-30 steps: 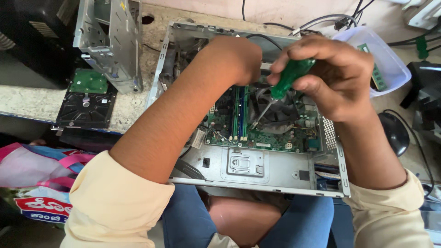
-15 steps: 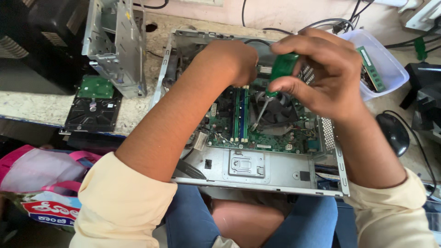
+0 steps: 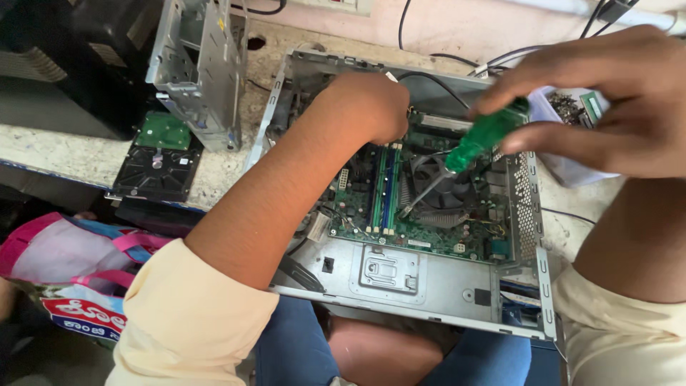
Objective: The person uses a green-handled screwdriver to tighten screws on the motherboard inside an open computer case. They adjust internal cables and components while the case rests on their lap.
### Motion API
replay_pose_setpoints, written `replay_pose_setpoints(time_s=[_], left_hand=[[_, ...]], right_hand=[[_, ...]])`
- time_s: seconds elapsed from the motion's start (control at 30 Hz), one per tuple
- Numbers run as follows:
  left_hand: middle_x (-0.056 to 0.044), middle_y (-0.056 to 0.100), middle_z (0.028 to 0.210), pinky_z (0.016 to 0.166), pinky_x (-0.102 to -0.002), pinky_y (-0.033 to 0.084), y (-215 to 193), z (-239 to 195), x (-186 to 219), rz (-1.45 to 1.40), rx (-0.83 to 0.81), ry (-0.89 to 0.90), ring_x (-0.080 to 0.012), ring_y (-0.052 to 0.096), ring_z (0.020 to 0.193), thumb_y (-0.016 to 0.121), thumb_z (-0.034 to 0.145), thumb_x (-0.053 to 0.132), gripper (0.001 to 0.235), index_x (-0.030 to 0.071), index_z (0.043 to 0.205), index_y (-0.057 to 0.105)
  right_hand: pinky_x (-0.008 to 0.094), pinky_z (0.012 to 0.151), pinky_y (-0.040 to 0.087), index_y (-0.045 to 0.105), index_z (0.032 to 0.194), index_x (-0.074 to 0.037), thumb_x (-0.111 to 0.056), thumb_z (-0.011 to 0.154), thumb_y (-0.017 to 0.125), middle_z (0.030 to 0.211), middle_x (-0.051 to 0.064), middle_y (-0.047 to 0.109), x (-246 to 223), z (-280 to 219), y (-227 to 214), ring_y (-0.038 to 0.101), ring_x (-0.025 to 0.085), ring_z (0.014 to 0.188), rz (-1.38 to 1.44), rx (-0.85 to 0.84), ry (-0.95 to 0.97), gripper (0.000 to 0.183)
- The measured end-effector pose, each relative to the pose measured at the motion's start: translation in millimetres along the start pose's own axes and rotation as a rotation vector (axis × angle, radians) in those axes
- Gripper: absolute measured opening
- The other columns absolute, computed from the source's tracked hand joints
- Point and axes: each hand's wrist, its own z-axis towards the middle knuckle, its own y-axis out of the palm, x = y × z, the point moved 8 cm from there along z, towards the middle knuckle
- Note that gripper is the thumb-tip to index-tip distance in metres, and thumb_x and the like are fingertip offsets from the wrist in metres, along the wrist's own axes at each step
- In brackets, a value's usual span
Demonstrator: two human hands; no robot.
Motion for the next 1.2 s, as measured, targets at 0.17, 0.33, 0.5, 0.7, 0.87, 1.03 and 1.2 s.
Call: replay_pose_setpoints(time_s=[0.17,0.33,0.5,0.7,0.87,1.03,1.2], left_hand=[[-0.014,0.071,0.122,0.090,-0.050,0.056,5.9,-1.6,8.2,0.043,-0.025,0.023,-0.0343,0.070,0.108,0.059,0.092,0.028,0.035,0.011,0.118,0.074],[-0.013,0.074,0.118,0.090,-0.048,0.057,6.2,-1.8,11.2,0.034,-0.041,0.022,-0.0323,0.072,0.107,0.063,0.088,0.020,0.031,0.013,0.115,0.077],[-0.013,0.073,0.104,0.083,-0.052,0.053,-41.7,-11.1,-1.2,-0.059,0.372,0.066,-0.0356,0.069,0.098,0.061,0.091,0.023,0.025,0.018,0.111,0.074],[-0.014,0.073,0.091,0.072,-0.048,0.055,-97.4,-53.4,-14.3,-0.139,0.842,0.282,-0.0342,0.071,0.083,0.069,0.093,0.019,0.014,0.008,0.101,0.072],[-0.013,0.074,0.088,0.066,-0.047,0.053,-86.0,-59.4,-17.0,-0.164,0.724,0.375,-0.0353,0.070,0.077,0.070,0.091,0.018,0.016,0.011,0.104,0.076],[-0.010,0.075,0.088,0.072,-0.036,0.054,-35.7,-52.8,-29.6,-0.471,0.426,0.552,-0.0225,0.068,0.076,0.067,0.102,0.023,0.019,0.006,0.107,0.073],[-0.002,0.077,0.091,0.076,-0.029,0.056,21.7,-38.8,-51.6,-0.765,0.239,0.526,-0.0092,0.070,0.083,0.063,0.102,0.023,0.022,0.006,0.112,0.072]], right_hand=[[0.034,0.087,0.057,0.067,0.123,0.002,-0.001,0.086,0.067,0.119,0.018,0.072,-2.4,0.6,-0.2,0.075,0.025,0.104,0.042,-0.042,-0.091,0.037],[0.034,0.086,0.062,0.070,0.116,0.003,0.003,0.091,0.061,0.125,0.022,0.071,-9.7,13.4,3.4,0.076,0.028,0.106,0.147,0.020,-0.094,0.027],[0.031,0.077,0.057,0.075,0.115,-0.002,-0.014,0.088,0.079,0.110,0.015,0.076,-12.4,9.7,-2.7,0.078,0.021,0.093,-0.002,0.081,-0.008,0.030],[0.036,0.069,0.056,0.065,0.131,0.004,-0.005,0.090,0.068,0.112,0.018,0.073,-18.8,9.1,-1.4,0.074,0.028,0.082,-0.010,0.090,-0.029,0.042],[0.038,0.058,0.051,0.075,0.117,0.001,-0.019,0.086,0.082,0.087,0.017,0.073,-27.9,3.4,-7.1,0.065,0.031,0.062,-0.293,0.190,-0.005,0.037],[0.037,0.048,0.041,0.074,0.087,-0.002,-0.040,0.079,0.083,0.062,0.010,0.058,-22.4,-5.1,-6.5,0.056,0.025,0.050,-0.438,0.171,0.079,0.040],[0.038,0.048,0.037,0.063,0.064,-0.004,-0.053,0.077,0.080,0.051,0.009,0.048,-14.1,2.3,5.8,0.047,0.027,0.045,-0.624,0.100,0.119,0.054]])
